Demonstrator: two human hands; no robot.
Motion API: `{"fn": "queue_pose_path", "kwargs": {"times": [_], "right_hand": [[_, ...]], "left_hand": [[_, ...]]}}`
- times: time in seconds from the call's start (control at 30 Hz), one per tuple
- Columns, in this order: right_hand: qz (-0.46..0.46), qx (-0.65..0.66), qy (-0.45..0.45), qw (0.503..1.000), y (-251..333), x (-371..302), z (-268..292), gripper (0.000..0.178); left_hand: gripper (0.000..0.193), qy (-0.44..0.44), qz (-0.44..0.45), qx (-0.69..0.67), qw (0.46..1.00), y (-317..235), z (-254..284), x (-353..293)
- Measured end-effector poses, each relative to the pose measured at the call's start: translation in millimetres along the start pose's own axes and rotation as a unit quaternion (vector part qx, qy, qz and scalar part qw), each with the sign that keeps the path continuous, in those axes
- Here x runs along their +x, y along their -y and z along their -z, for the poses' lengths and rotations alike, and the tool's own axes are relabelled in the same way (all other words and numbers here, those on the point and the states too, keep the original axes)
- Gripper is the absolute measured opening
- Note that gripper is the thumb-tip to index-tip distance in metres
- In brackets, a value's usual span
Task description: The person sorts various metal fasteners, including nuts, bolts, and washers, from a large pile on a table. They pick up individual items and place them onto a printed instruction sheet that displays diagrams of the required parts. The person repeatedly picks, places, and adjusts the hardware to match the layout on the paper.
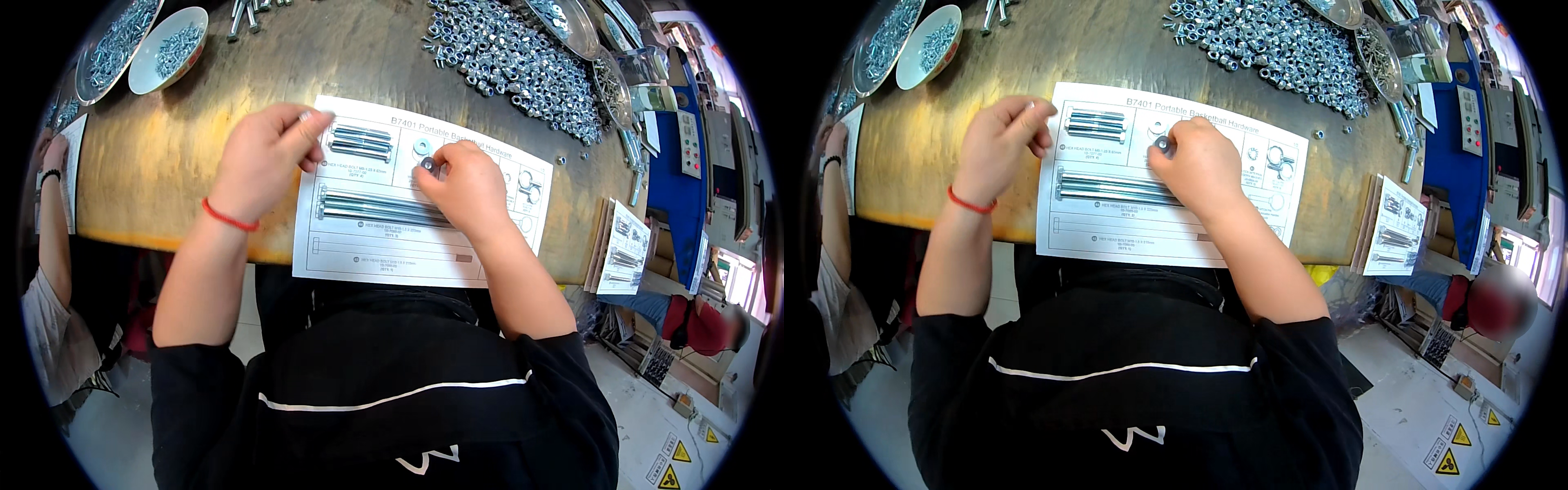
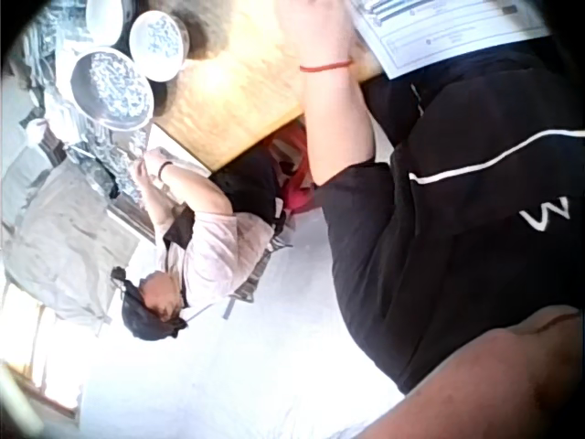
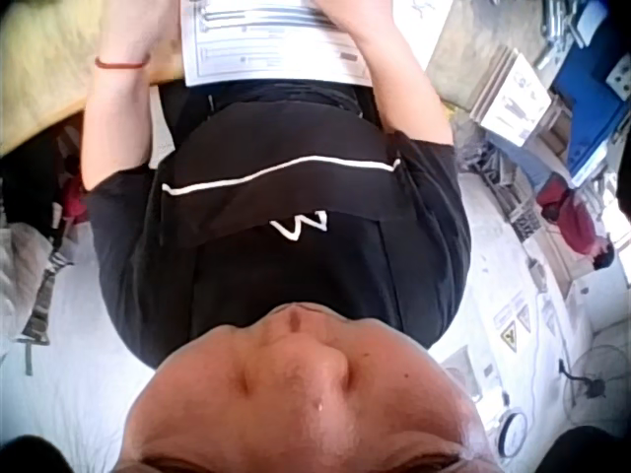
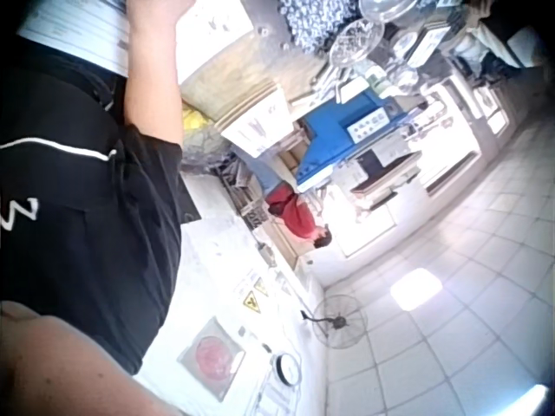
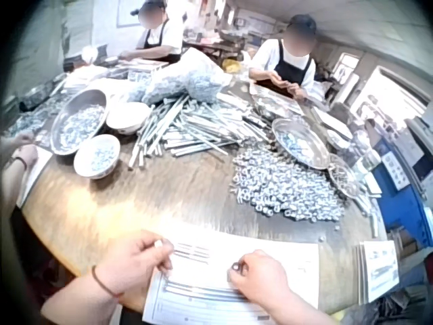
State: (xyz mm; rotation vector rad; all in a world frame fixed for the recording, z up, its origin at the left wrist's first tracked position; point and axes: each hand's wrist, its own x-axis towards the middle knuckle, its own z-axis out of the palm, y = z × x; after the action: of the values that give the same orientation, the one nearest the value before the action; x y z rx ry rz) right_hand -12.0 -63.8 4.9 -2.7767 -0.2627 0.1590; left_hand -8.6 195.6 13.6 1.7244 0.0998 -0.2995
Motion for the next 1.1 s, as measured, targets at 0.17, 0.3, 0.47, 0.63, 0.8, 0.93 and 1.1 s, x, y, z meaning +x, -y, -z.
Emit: {"fn": "queue_pose_path", "kwargs": {"times": [0.17, 0.3, 0.47, 0.63, 0.8, 0.93, 1.1], "right_hand": [[-0.008, -0.048, 0.010, 0.999, 12.7, 5.8, 2.0, 0.028], [0.025, -0.018, -0.041, 0.999, 1.4, -0.7, 11.1, 0.031], [-0.014, 0.046, -0.094, 0.994, -31.9, -10.9, 59.5, 0.025], [-0.134, 0.093, -0.129, 0.978, -77.3, -42.0, 90.1, 0.020], [-0.166, 0.105, -0.128, 0.972, -115.9, -72.0, 78.4, 0.015], [-0.187, 0.130, -0.151, 0.962, -122.4, -95.2, 80.8, 0.012], [-0.182, 0.061, -0.180, 0.965, -152.8, -130.0, 84.3, 0.011]], "left_hand": [[0.054, -0.102, -0.099, 0.514, 0.846, -2.9, 19.4, 62.1], [0.054, -0.043, -0.026, 0.647, 0.761, -9.6, 16.4, 108.4], [0.056, 0.062, 0.008, 0.715, 0.697, -41.1, 11.7, 128.5], [0.050, -0.090, -0.104, 0.651, 0.747, -68.2, 31.5, 166.0], [0.022, -0.124, -0.414, 0.616, 0.658, -41.1, 38.3, 263.9], [0.020, -0.064, -0.448, 0.633, 0.628, -44.5, 32.0, 294.7], [0.020, -0.240, -0.436, 0.426, 0.755, -67.7, 49.8, 291.0]]}}
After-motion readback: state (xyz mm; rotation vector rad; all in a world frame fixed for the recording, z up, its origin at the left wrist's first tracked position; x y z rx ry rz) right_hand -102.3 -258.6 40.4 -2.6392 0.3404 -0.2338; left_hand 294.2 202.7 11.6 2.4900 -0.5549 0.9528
